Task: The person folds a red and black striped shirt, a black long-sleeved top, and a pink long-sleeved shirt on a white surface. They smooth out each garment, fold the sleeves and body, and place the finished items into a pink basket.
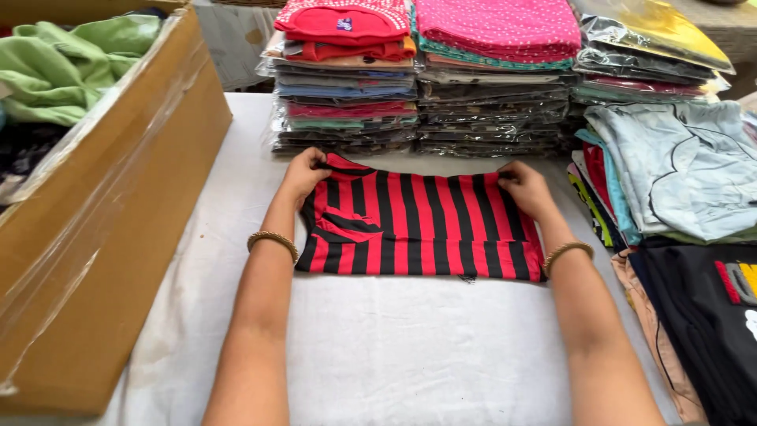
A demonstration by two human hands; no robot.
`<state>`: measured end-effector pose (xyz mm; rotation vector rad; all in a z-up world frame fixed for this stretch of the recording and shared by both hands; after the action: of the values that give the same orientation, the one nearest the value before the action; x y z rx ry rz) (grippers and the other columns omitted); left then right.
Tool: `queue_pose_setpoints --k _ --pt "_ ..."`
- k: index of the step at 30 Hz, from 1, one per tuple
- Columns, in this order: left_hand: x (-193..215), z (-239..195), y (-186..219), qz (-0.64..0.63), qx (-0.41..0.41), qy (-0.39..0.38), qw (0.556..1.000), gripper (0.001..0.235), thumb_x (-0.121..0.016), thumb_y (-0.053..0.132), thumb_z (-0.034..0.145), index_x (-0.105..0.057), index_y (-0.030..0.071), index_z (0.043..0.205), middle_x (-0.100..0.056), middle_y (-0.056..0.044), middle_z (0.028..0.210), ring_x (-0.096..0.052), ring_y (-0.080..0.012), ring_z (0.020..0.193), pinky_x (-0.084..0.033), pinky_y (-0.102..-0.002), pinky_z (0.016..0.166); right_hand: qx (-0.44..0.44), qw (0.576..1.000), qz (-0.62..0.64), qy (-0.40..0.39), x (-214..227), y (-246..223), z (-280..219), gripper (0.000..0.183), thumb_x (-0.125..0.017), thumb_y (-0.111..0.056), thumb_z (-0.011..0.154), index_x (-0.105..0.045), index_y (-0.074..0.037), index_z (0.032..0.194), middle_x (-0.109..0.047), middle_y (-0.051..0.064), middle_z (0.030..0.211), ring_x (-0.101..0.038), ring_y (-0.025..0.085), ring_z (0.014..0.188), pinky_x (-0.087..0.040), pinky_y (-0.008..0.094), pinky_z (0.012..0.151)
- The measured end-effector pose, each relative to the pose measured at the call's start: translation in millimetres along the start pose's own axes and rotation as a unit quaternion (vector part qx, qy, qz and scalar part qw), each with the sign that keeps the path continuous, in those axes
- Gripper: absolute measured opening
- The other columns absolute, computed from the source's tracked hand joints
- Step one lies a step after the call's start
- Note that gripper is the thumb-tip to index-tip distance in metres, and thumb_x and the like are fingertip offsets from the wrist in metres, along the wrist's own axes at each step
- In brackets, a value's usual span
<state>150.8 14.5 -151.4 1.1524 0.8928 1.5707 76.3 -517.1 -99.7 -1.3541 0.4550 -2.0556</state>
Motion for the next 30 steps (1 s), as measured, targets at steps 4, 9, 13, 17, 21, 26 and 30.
queue_pose_setpoints --k 4,9,13,17,21,26,30 --pt "33 -33 45 -0.076 0.02 -0.119 0.99 0.02 -0.068 -0.011 0.085 -0.064 0.001 0.1 -0.066 -0.005 0.095 -0.062 -0.0166 0.094 -0.051 -0.03 0.085 -0.032 0.996 0.039 -0.08 31 -29 -28 0.024 -0.072 -0.008 0.09 -0.071 -0.007 0.113 -0.074 0.011 0.117 -0.069 0.028 0.11 -0.055 0.038 0.095" --pt "56 -82 110 0.081 -0.035 -0.217 0.972 0.027 -0.059 -0.015 0.077 -0.071 0.002 0.094 -0.067 -0.009 0.128 -0.059 -0.0203 0.122 -0.048 -0.033 0.098 0.04 0.99 -0.053 -0.126 47 -51 -53 0.029 -0.064 -0.001 0.089 -0.073 -0.005 0.116 -0.071 0.01 0.128 -0.066 0.029 0.117 -0.052 0.039 0.098" --pt "38 -77 104 0.077 -0.087 -0.165 0.979 0.033 -0.046 -0.009 0.081 -0.07 0.003 0.101 -0.073 -0.013 0.127 -0.065 -0.0282 0.123 -0.048 -0.037 0.105 0.04 0.993 -0.058 -0.094 24 -83 -55 0.033 -0.057 -0.006 0.095 -0.07 -0.009 0.126 -0.068 0.009 0.135 -0.064 0.03 0.123 -0.05 0.038 0.104" --pt "-3 -77 86 0.217 -0.039 -0.167 0.961 0.029 -0.065 0.013 0.096 -0.066 0.008 0.124 -0.071 -0.013 0.118 -0.068 -0.0305 0.111 -0.053 -0.039 0.097 0.102 0.969 -0.169 -0.148 -21 -85 -67 0.045 -0.053 -0.03 0.101 -0.056 -0.016 0.143 -0.052 0.008 0.152 -0.045 0.031 0.14 -0.036 0.048 0.113" --pt "-25 -97 98 0.336 -0.246 -0.136 0.899 0.048 -0.076 0.014 0.075 -0.072 0.011 0.123 -0.072 -0.016 0.125 -0.061 -0.044 0.115 -0.045 -0.058 0.094 0.113 0.95 -0.219 -0.192 -32 -68 -71 0.056 -0.044 -0.044 0.102 -0.044 -0.023 0.154 -0.036 0.006 0.163 -0.028 0.03 0.15 -0.021 0.056 0.117" --pt "-23 -98 112 0.258 -0.198 -0.153 0.933 0.037 -0.06 -0.003 0.091 -0.076 0.016 0.118 -0.078 -0.005 0.117 -0.069 -0.0267 0.115 -0.051 -0.038 0.102 0.101 0.953 -0.217 -0.187 -32 -70 -74 0.057 -0.042 -0.047 0.103 -0.042 -0.025 0.155 -0.035 0.004 0.165 -0.026 0.027 0.153 -0.018 0.056 0.12" --pt "-7 -100 148 0.137 -0.171 -0.297 0.93 0.042 -0.053 -0.012 0.081 -0.08 0.011 0.103 -0.079 -0.007 0.107 -0.068 -0.0297 0.102 -0.054 -0.037 0.094 0.098 0.954 -0.216 -0.182 -31 -70 -74 0.056 -0.042 -0.047 0.103 -0.043 -0.026 0.155 -0.035 0.004 0.165 -0.027 0.028 0.153 -0.019 0.056 0.121"
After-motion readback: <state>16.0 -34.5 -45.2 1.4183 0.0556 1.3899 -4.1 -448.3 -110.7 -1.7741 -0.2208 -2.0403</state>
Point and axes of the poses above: each hand's wrist, its own z-axis towards the middle knuckle, its own x-axis out of the back of the hand, y = z × x, the point moved 1 cm from there along z, towards the middle knuckle
